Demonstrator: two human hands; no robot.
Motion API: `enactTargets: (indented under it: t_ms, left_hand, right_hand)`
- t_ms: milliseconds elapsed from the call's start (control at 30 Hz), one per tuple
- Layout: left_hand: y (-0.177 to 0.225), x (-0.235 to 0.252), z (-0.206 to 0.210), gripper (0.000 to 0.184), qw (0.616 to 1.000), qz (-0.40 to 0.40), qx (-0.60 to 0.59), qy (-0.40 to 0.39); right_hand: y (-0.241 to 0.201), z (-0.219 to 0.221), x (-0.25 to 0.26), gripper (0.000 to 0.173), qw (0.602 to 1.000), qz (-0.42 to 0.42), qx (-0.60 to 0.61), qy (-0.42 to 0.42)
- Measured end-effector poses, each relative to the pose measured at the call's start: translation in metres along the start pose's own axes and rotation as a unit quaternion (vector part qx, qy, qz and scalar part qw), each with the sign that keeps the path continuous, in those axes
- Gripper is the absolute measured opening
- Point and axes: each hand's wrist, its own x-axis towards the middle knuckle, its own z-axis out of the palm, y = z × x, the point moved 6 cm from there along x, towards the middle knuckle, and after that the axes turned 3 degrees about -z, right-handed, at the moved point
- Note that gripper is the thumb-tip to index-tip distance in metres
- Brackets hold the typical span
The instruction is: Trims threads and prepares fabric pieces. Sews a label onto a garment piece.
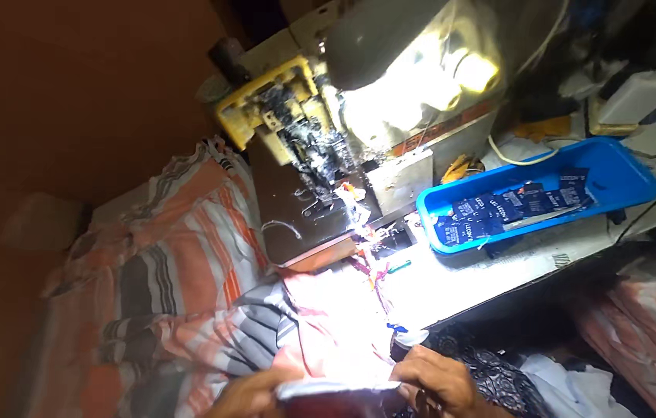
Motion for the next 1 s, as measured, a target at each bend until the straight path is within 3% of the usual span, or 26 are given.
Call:
enactTargets:
  t_ms: [67,167,267,400,567,767,900,1000]
  left_hand:
    - [-0.004,0.027,0.028,0.013,1.0,-0.004,0.018,0.002]
    - [-0.013,0.062,0.079,0.021,0.999,0.004,0.048,-0.006]
    - [-0.036,0.074,0.118,0.019,0.99,-0.043,0.115,-0.069]
    - [-0.041,0.078,0.136,0.012,0.968,-0.08,0.213,-0.106]
    - [-0.032,0.077,0.143,0.006,0.961,-0.033,0.265,-0.076]
    - [-0.038,0.063,0.143,0.014,0.958,0.013,0.283,-0.032]
    - [-0.034,0.056,0.117,0.016,0.986,-0.018,0.157,0.047]
    - [-0.025,0.049,0.094,0.01,0.984,-0.076,-0.156,0.038]
  right_hand:
    - [0.006,-0.008,-0.007,0.015,0.996,0.08,0.018,0.022]
    - [0.012,-0.013,-0.018,0.014,0.979,0.196,0.045,0.034]
    - [0.013,-0.014,-0.025,0.017,0.968,0.244,0.057,0.023]
    - [0.019,-0.017,-0.025,0.018,0.966,0.25,0.05,0.034]
    - [0.02,-0.022,-0.019,0.017,0.966,0.252,0.036,0.037]
    - [0.017,-0.039,-0.008,0.022,0.976,0.175,-0.078,0.101]
    - [0.021,-0.033,0.006,0.04,0.973,0.17,-0.081,0.131]
    - [0.02,-0.02,0.02,0.023,0.98,0.124,-0.035,0.153]
